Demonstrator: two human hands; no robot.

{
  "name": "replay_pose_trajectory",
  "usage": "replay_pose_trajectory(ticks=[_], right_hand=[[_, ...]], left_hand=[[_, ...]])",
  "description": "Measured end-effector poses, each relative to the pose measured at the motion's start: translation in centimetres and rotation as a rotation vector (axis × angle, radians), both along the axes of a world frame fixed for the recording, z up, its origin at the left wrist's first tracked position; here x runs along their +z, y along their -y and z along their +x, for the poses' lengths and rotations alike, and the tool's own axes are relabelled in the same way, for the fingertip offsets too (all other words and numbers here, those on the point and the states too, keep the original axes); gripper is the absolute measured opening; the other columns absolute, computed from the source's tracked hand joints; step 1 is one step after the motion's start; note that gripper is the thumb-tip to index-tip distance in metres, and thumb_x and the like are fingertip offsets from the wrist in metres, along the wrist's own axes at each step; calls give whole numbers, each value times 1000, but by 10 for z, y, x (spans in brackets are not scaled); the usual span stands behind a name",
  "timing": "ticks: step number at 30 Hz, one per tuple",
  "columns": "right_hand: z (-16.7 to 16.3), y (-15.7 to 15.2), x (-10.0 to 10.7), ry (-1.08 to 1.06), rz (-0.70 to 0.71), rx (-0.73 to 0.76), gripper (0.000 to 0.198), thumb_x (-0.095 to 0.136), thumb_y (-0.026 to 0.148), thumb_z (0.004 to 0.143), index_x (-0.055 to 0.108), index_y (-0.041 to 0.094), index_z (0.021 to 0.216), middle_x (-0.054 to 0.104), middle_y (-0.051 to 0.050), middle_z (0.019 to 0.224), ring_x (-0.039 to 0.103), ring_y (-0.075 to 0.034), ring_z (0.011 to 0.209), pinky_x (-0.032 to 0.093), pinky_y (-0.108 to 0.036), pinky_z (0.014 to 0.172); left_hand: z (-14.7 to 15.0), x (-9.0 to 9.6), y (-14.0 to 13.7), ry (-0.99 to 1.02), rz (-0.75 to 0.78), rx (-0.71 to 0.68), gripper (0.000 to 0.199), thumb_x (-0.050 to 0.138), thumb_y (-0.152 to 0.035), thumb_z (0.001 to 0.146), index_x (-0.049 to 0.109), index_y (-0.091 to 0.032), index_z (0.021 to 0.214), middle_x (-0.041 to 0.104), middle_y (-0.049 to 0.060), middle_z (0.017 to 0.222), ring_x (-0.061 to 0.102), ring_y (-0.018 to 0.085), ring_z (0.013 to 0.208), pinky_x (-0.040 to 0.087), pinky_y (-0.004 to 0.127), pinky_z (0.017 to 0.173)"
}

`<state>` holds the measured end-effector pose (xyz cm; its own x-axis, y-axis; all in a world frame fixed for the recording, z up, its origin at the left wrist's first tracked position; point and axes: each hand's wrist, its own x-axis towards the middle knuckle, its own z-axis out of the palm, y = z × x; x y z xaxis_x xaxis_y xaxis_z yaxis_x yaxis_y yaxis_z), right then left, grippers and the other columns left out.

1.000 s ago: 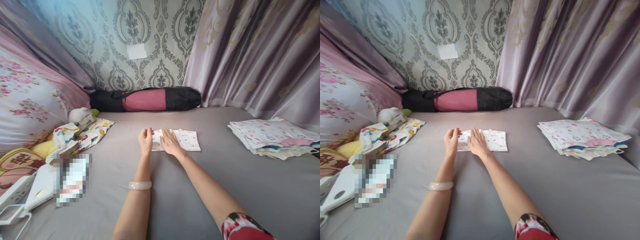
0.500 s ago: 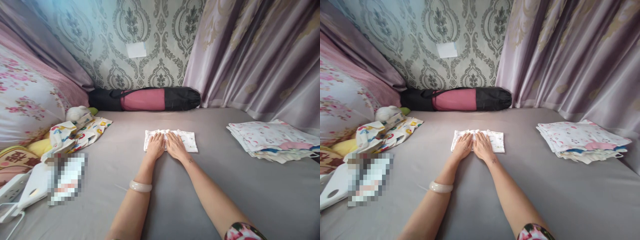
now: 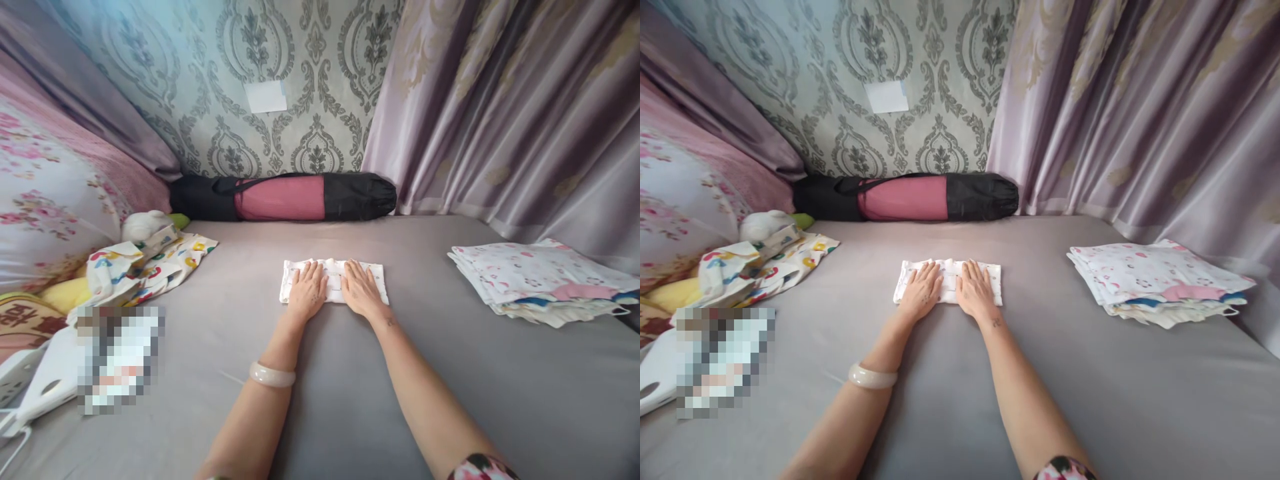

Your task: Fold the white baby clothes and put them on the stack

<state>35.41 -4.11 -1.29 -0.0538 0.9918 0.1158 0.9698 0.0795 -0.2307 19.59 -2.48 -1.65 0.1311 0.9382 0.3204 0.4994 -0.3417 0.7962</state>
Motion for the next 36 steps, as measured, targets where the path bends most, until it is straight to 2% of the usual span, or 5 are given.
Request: replay_pose_trajectory(ticks=[11,17,21,29,36], right_hand=[[-9,-1,-9,10,32,20,57,21,34,99,33,5,147,28,-11,154,17,-22,144,11,-42,117],[-1,0,-3,11,20,-37,55,23,32,99,33,6,147,29,-12,154,21,-23,143,10,-43,116],[3,2,-2,38,51,-114,56,25,32,99,32,5,148,28,-14,154,20,-25,143,8,-47,116],[-1,3,-7,67,29,-106,55,21,34,100,33,8,147,30,-11,153,22,-24,142,9,-47,116],[5,2,-1,70,-14,-140,55,23,33,100,33,6,147,32,-12,153,22,-24,142,11,-47,116]], left_hand=[[2,-14,-2,-317,29,-31,35,55,-33,88,60,-26,122,47,12,144,32,35,139,11,56,115],[-2,-9,-2,-247,39,-33,36,57,-36,87,59,-25,120,48,14,143,35,33,138,13,54,115],[-6,-11,-4,-179,83,76,39,59,-37,85,60,-23,121,51,16,140,37,34,137,11,52,116],[-5,-9,0,-862,13,94,55,26,-41,99,39,-13,144,38,13,150,28,28,142,18,48,116],[-5,-3,-1,-859,13,112,55,24,-41,99,42,-12,142,40,13,149,32,27,140,23,47,115]])
